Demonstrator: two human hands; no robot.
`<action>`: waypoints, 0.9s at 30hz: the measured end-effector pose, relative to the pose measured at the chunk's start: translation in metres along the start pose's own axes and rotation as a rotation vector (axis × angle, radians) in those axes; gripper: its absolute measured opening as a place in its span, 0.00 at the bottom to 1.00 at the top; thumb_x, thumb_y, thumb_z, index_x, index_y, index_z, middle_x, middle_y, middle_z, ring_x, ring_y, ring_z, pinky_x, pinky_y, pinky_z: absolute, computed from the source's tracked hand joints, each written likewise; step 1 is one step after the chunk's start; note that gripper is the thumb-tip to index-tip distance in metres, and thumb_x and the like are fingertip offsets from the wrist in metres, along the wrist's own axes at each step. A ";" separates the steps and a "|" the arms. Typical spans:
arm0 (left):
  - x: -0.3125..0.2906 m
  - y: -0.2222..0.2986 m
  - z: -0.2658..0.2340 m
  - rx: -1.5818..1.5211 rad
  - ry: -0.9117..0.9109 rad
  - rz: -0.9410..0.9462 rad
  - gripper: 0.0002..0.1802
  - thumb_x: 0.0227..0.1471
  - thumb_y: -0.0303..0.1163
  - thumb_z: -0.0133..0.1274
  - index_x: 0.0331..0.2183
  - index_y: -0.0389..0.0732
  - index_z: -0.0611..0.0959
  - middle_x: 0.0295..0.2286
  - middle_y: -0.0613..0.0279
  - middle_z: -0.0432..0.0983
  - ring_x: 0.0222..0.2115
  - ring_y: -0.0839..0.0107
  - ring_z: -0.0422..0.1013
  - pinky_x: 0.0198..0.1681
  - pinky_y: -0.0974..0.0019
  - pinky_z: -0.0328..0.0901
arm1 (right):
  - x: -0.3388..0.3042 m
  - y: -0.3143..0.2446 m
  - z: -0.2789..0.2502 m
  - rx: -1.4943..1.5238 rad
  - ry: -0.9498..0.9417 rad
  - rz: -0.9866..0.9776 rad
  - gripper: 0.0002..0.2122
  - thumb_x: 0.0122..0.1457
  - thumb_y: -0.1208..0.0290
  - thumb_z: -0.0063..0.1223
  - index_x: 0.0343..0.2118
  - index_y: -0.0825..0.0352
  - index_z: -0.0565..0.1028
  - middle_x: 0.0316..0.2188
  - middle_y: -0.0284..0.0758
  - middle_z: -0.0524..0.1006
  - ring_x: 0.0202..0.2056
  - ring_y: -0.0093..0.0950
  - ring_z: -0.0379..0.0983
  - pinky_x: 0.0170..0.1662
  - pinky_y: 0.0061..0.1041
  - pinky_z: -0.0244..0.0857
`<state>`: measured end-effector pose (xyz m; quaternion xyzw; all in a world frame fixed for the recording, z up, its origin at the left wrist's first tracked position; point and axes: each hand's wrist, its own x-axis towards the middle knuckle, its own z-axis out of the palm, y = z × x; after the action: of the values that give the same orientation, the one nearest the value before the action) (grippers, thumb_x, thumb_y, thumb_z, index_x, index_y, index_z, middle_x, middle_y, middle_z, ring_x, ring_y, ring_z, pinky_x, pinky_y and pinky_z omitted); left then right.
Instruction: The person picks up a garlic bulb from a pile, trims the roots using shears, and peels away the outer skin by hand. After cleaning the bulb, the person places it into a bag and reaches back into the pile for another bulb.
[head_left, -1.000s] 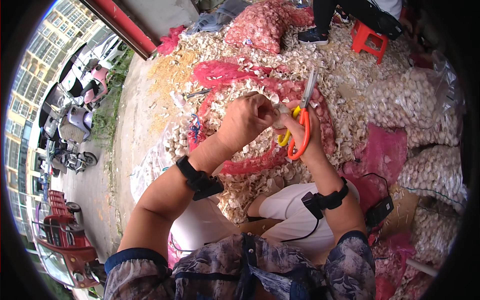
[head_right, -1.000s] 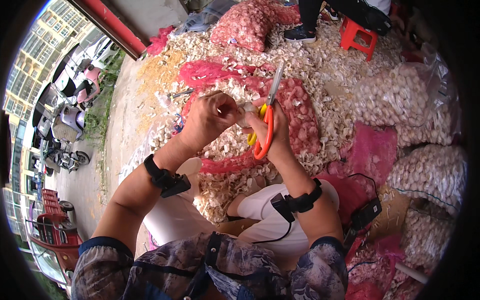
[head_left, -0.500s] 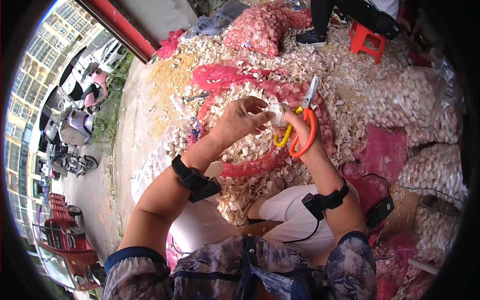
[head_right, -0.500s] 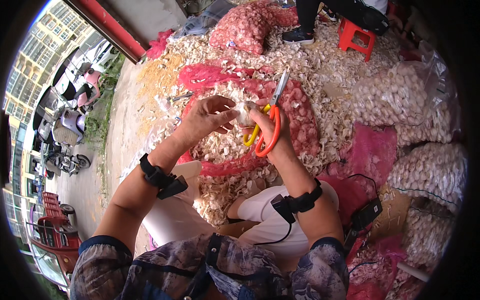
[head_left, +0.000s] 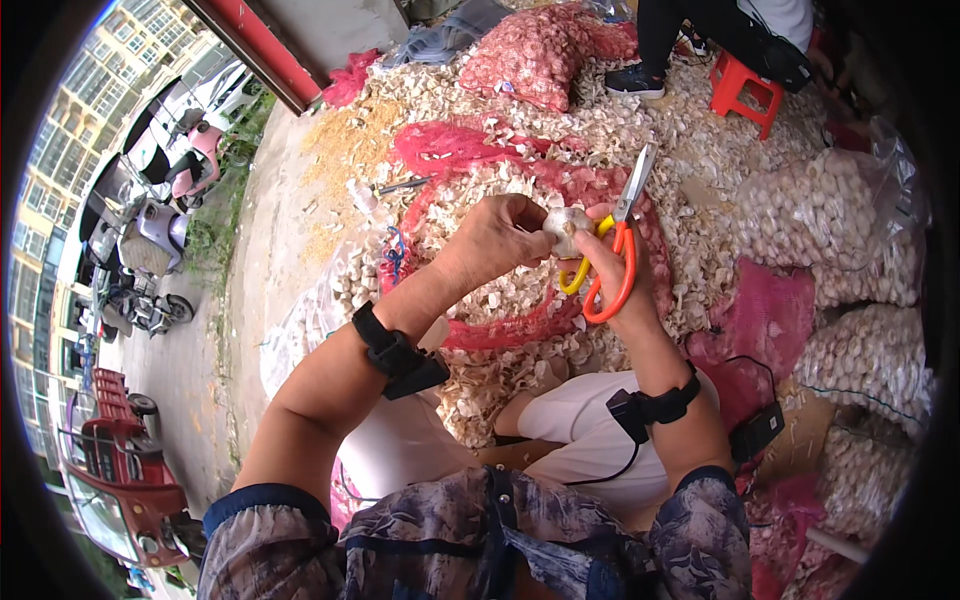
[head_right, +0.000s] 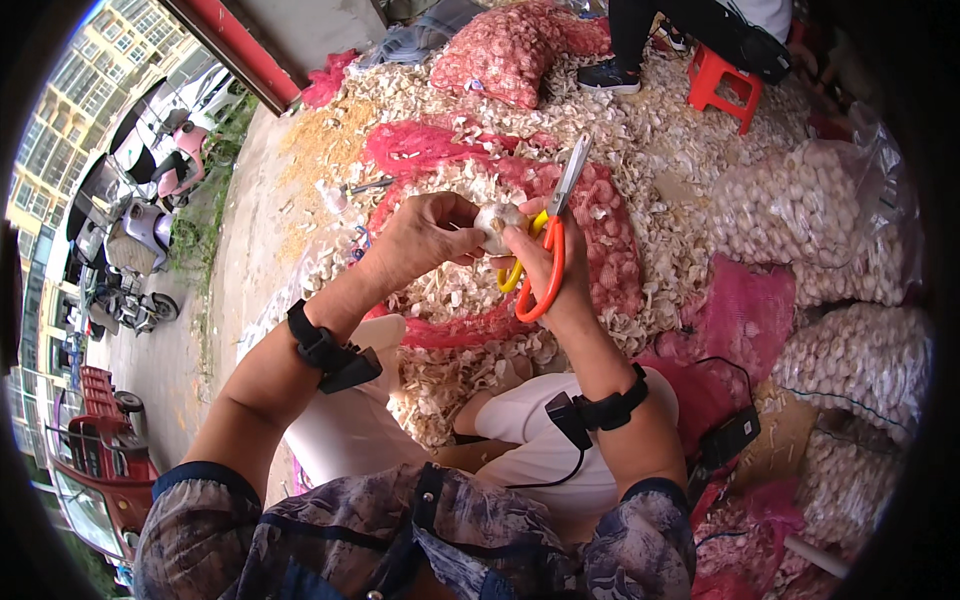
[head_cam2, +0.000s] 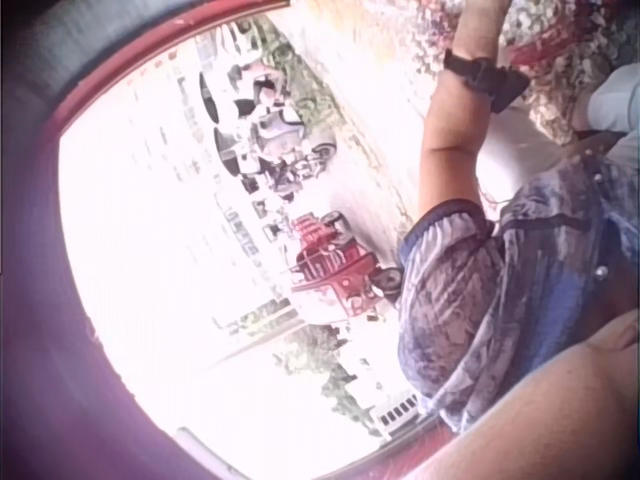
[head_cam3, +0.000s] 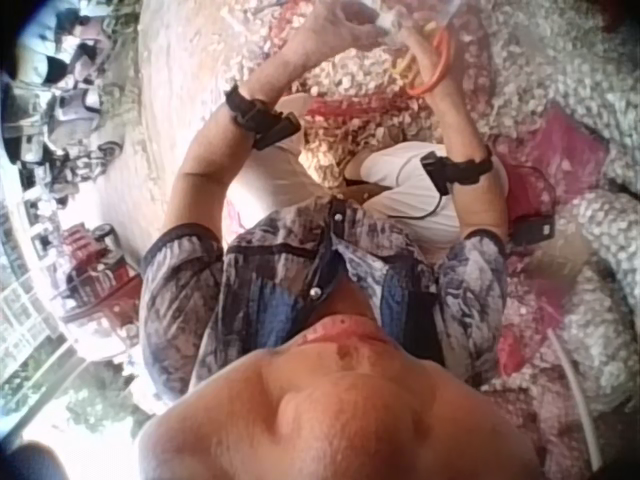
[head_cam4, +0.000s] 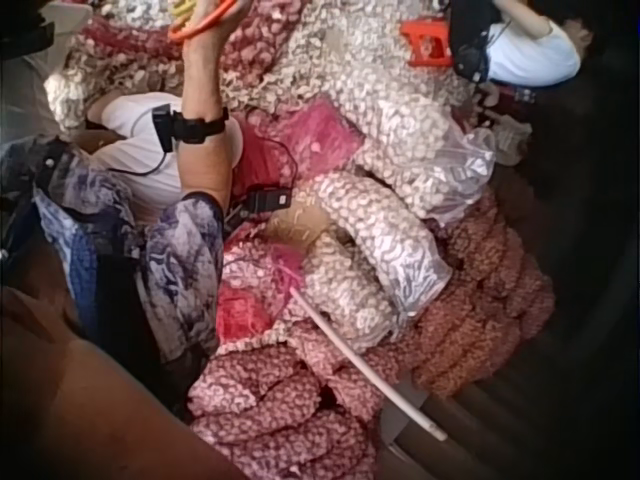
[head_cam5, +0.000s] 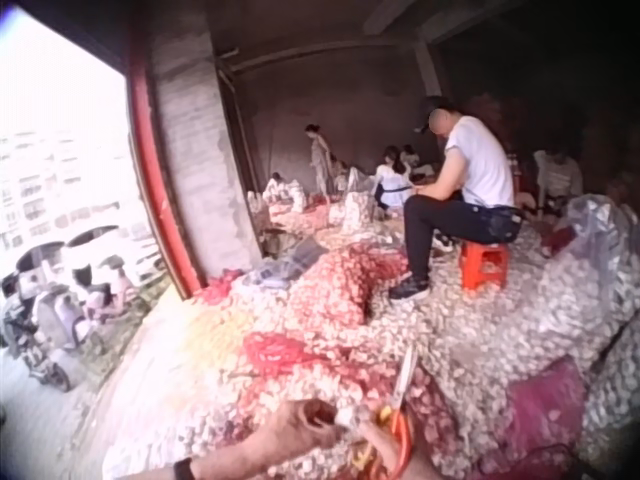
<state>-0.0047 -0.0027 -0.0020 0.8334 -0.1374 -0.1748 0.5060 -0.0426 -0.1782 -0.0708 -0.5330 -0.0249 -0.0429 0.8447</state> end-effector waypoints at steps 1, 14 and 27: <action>0.000 0.000 -0.001 0.008 0.000 0.005 0.15 0.51 0.27 0.56 0.38 0.27 0.77 0.30 0.56 0.78 0.31 0.74 0.76 0.36 0.71 0.74 | 0.000 0.001 0.000 0.000 -0.003 0.001 0.15 0.55 0.77 0.54 0.45 0.67 0.65 0.36 0.36 0.68 0.34 0.26 0.73 0.33 0.28 0.77; 0.000 0.005 0.005 -0.184 -0.012 -0.048 0.14 0.51 0.27 0.56 0.38 0.28 0.75 0.32 0.56 0.77 0.32 0.71 0.76 0.37 0.69 0.74 | 0.001 -0.004 -0.002 0.207 -0.012 0.123 0.13 0.57 0.73 0.53 0.44 0.67 0.66 0.38 0.38 0.75 0.34 0.28 0.77 0.35 0.29 0.76; -0.002 0.007 -0.001 -0.149 -0.111 -0.088 0.17 0.62 0.41 0.46 0.38 0.34 0.75 0.27 0.61 0.75 0.24 0.76 0.73 0.26 0.75 0.71 | -0.003 -0.009 -0.001 0.059 -0.117 0.128 0.13 0.58 0.74 0.50 0.45 0.67 0.66 0.38 0.37 0.73 0.36 0.27 0.75 0.32 0.28 0.77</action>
<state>-0.0063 -0.0044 0.0044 0.7878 -0.1152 -0.2525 0.5499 -0.0462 -0.1830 -0.0632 -0.5100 -0.0414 0.0434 0.8581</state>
